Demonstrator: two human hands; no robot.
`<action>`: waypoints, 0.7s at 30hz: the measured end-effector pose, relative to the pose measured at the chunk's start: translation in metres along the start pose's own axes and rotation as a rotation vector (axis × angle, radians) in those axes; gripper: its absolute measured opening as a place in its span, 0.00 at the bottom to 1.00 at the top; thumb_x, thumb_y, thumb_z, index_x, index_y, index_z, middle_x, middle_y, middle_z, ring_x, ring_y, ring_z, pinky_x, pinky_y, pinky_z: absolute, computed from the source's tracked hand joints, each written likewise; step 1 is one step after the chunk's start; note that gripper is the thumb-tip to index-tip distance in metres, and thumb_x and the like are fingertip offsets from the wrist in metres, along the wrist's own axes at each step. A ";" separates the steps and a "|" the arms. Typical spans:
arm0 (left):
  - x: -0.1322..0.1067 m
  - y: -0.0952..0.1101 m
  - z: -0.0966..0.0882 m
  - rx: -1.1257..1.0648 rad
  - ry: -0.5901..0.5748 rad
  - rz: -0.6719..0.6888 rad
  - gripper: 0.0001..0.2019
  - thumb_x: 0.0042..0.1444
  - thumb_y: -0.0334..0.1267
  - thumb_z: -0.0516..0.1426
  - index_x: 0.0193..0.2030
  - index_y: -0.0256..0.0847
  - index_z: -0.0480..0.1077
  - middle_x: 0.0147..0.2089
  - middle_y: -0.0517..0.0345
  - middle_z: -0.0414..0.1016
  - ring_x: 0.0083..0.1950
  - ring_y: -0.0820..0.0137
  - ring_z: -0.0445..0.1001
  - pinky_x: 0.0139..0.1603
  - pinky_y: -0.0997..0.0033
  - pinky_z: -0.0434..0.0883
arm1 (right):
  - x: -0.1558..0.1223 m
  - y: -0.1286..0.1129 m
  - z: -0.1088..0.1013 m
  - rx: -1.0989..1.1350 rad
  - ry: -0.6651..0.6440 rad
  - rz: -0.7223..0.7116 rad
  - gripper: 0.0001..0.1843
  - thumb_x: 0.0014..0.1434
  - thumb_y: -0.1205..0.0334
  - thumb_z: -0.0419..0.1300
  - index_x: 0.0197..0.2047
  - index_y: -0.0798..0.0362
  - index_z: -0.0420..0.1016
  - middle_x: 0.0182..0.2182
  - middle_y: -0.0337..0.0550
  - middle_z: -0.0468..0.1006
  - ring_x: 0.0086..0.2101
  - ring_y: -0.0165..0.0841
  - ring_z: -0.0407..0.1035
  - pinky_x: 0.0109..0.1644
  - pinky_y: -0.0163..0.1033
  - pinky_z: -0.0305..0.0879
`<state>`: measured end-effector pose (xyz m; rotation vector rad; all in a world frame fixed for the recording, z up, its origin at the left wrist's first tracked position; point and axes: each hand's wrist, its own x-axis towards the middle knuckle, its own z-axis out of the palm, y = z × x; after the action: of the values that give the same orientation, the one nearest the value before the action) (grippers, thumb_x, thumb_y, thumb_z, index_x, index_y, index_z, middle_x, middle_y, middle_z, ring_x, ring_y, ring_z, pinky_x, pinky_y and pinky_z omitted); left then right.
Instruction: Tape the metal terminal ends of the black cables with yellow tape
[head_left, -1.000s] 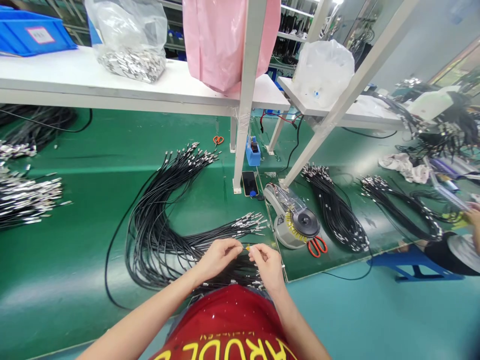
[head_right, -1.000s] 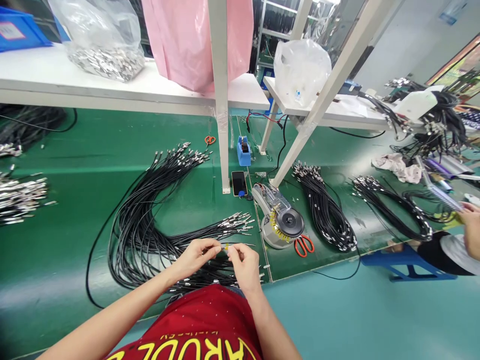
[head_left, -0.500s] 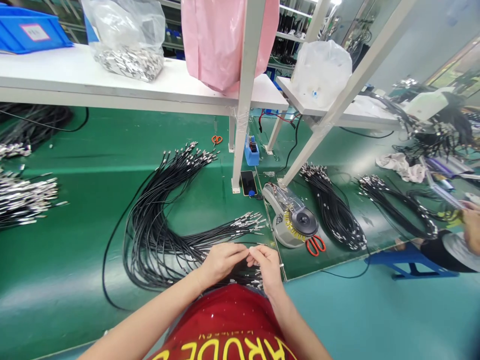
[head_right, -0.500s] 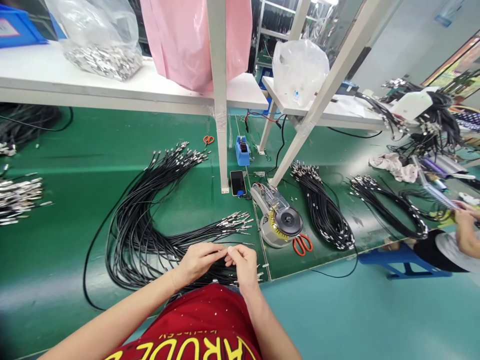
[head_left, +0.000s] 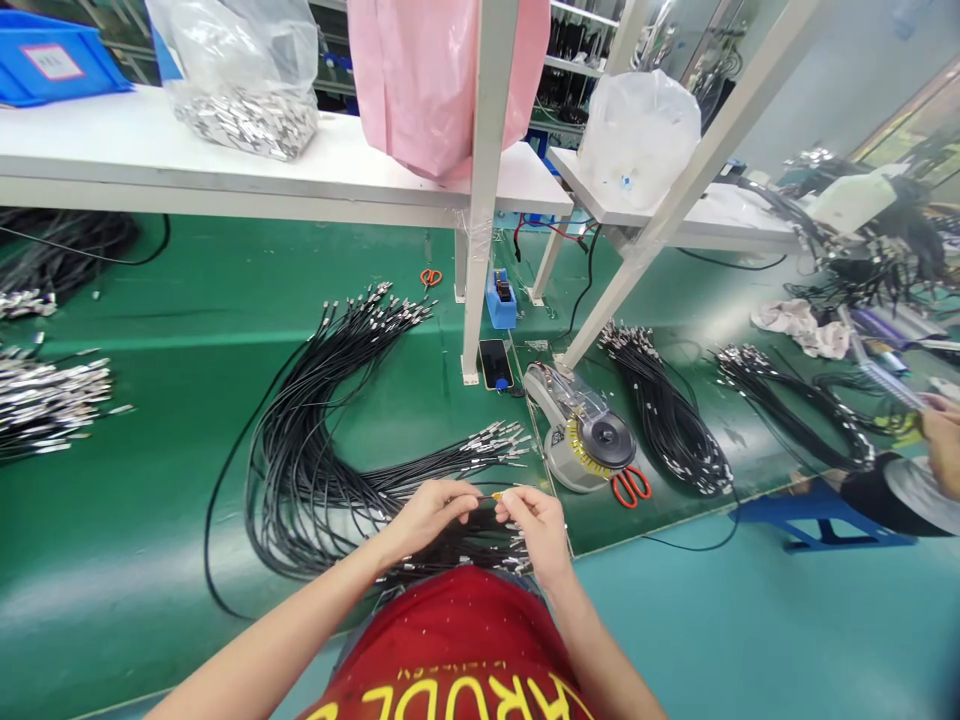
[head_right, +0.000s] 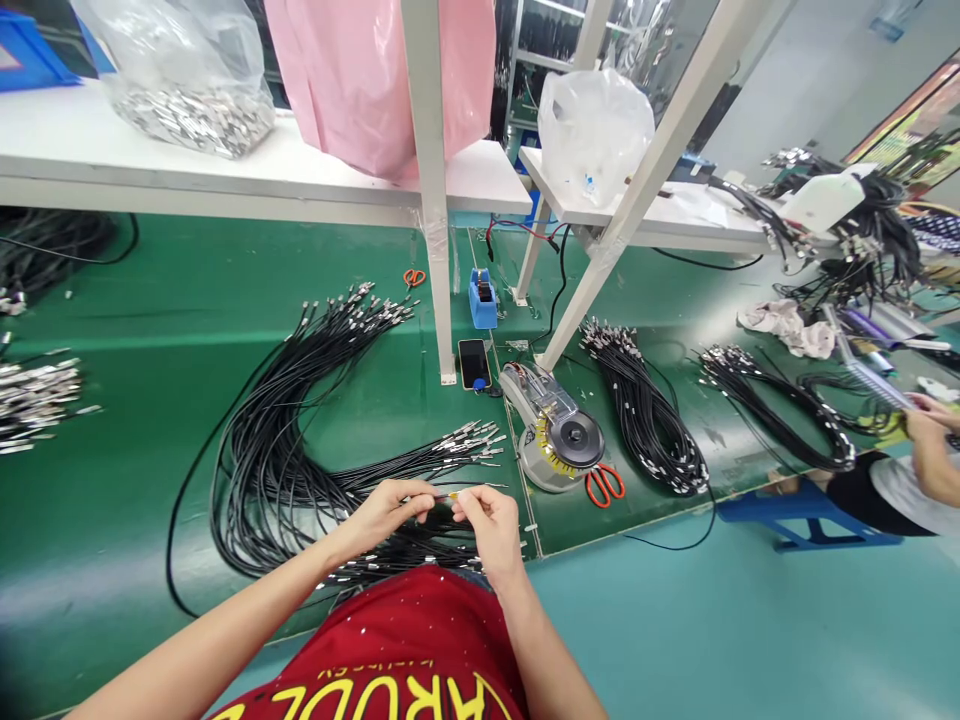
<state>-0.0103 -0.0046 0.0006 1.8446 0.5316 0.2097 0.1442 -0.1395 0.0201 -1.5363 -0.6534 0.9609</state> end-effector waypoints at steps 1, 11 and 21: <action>0.001 0.000 0.000 -0.052 -0.025 -0.025 0.17 0.65 0.47 0.52 0.46 0.37 0.76 0.29 0.58 0.77 0.33 0.69 0.73 0.38 0.73 0.66 | 0.000 0.000 -0.002 -0.027 -0.005 -0.009 0.13 0.59 0.54 0.62 0.30 0.55 0.80 0.26 0.42 0.80 0.28 0.34 0.73 0.36 0.36 0.68; 0.000 0.015 -0.002 -0.078 -0.138 0.024 0.18 0.66 0.46 0.51 0.35 0.35 0.76 0.36 0.53 0.78 0.39 0.67 0.74 0.45 0.72 0.67 | -0.006 -0.017 -0.009 -0.288 -0.052 -0.124 0.13 0.63 0.58 0.57 0.31 0.54 0.79 0.27 0.42 0.80 0.30 0.34 0.73 0.36 0.35 0.67; -0.003 0.036 0.011 -0.143 -0.196 -0.008 0.22 0.65 0.50 0.52 0.33 0.34 0.77 0.27 0.59 0.72 0.30 0.72 0.65 0.33 0.76 0.61 | -0.018 -0.043 -0.022 -0.589 -0.248 -0.268 0.14 0.65 0.63 0.55 0.29 0.53 0.78 0.25 0.38 0.75 0.27 0.29 0.66 0.32 0.33 0.58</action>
<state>0.0004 -0.0239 0.0306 1.7014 0.3776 0.0590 0.1577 -0.1576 0.0660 -1.7833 -1.3756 0.7951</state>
